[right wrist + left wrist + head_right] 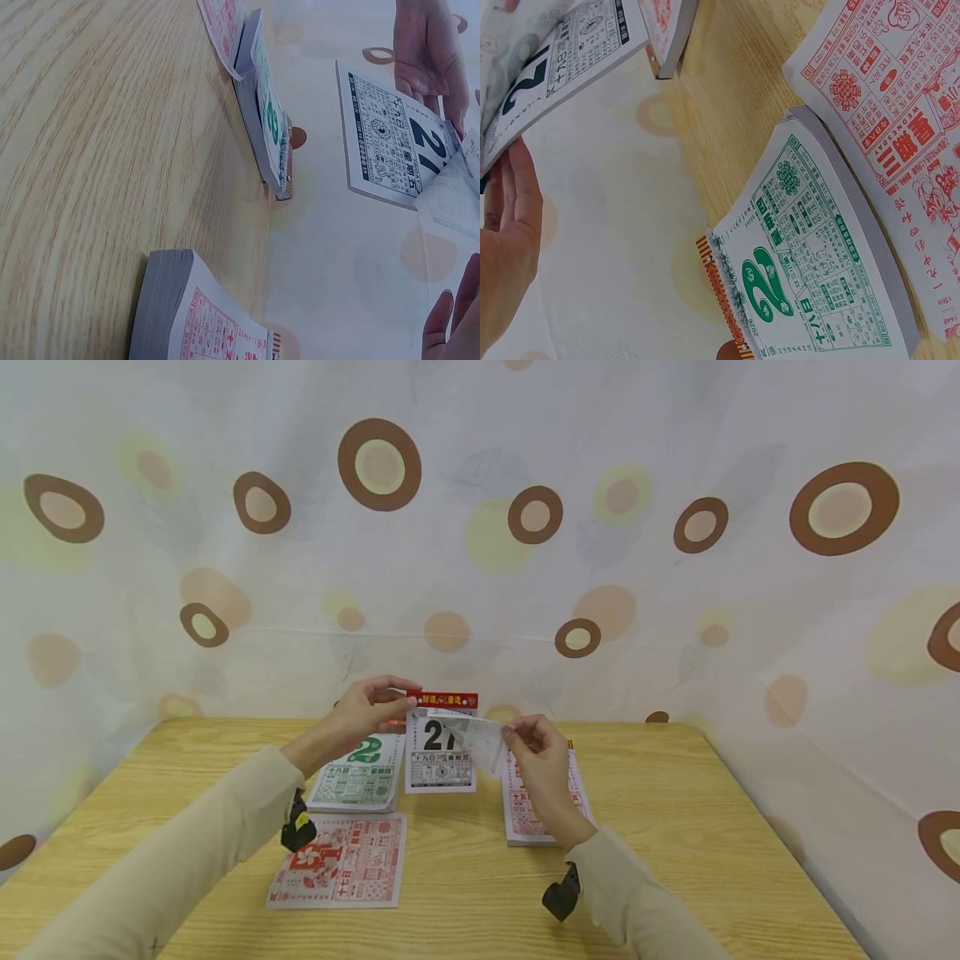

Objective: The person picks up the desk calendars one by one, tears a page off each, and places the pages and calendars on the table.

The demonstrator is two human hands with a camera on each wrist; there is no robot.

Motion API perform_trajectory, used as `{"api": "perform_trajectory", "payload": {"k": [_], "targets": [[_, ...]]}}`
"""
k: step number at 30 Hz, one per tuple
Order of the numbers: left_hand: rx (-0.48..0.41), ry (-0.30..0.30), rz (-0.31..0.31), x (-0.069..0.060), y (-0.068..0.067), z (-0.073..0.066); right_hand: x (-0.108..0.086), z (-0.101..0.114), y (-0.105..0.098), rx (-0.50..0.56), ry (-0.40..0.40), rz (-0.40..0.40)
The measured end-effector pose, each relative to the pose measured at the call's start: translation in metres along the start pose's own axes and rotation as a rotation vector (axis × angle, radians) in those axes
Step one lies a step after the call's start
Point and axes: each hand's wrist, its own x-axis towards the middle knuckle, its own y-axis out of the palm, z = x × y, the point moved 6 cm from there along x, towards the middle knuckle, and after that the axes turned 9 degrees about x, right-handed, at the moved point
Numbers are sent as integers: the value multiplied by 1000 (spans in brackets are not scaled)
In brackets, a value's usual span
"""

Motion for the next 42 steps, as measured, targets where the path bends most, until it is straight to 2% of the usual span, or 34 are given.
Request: {"api": "perform_trajectory", "payload": {"k": [21,26,42], "targets": [[19,17,-14,-1,-1,-1,0,2,-6,39,23,-21],[52,4,-29,-2,-6,2,2,-1,-12,26,30,-59],[50,-24,-37,-3,-6,3,2,1,-13,24,40,-62]]}}
